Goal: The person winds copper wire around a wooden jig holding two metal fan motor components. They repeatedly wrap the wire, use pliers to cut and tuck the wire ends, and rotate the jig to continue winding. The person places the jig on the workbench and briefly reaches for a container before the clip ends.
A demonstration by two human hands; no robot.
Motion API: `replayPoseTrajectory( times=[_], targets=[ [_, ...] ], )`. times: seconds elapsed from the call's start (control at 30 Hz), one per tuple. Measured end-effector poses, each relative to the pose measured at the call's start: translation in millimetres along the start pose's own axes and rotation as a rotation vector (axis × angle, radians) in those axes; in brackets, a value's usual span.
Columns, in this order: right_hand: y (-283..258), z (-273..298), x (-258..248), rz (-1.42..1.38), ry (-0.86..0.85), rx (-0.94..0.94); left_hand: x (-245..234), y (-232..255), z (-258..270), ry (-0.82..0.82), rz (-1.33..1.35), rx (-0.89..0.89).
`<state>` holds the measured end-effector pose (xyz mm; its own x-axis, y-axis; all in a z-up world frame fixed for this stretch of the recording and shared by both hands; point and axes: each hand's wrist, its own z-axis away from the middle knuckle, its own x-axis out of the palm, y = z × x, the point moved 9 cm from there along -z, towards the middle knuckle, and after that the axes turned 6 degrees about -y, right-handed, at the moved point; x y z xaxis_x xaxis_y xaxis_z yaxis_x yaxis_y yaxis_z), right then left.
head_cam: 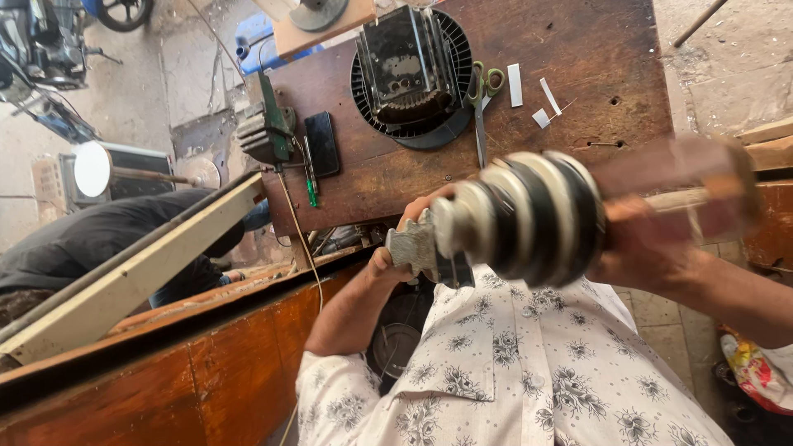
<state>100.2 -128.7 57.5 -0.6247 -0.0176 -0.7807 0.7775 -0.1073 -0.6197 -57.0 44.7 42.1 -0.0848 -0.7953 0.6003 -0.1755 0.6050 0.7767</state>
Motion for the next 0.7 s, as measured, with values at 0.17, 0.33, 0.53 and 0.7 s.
replayPoseTrajectory(
  times=[0.17,0.33,0.53,0.7],
  targets=[
    [4.1,-5.2,21.3,-0.206,-0.210,0.036,42.9,37.0,-41.8,-0.150,-0.318,-0.012],
    [-0.3,-10.8,21.9,-0.392,-0.401,0.068,62.1,40.6,-52.3,-0.321,-0.518,-0.119],
    [7.1,-7.8,39.8,-0.588,-0.530,-0.012,46.0,28.6,-52.6,-0.239,-0.633,-0.132],
    [44.0,10.4,75.3,-0.681,-0.510,-0.003,30.8,22.3,-55.5,-0.057,-0.248,-0.060]
  ],
)
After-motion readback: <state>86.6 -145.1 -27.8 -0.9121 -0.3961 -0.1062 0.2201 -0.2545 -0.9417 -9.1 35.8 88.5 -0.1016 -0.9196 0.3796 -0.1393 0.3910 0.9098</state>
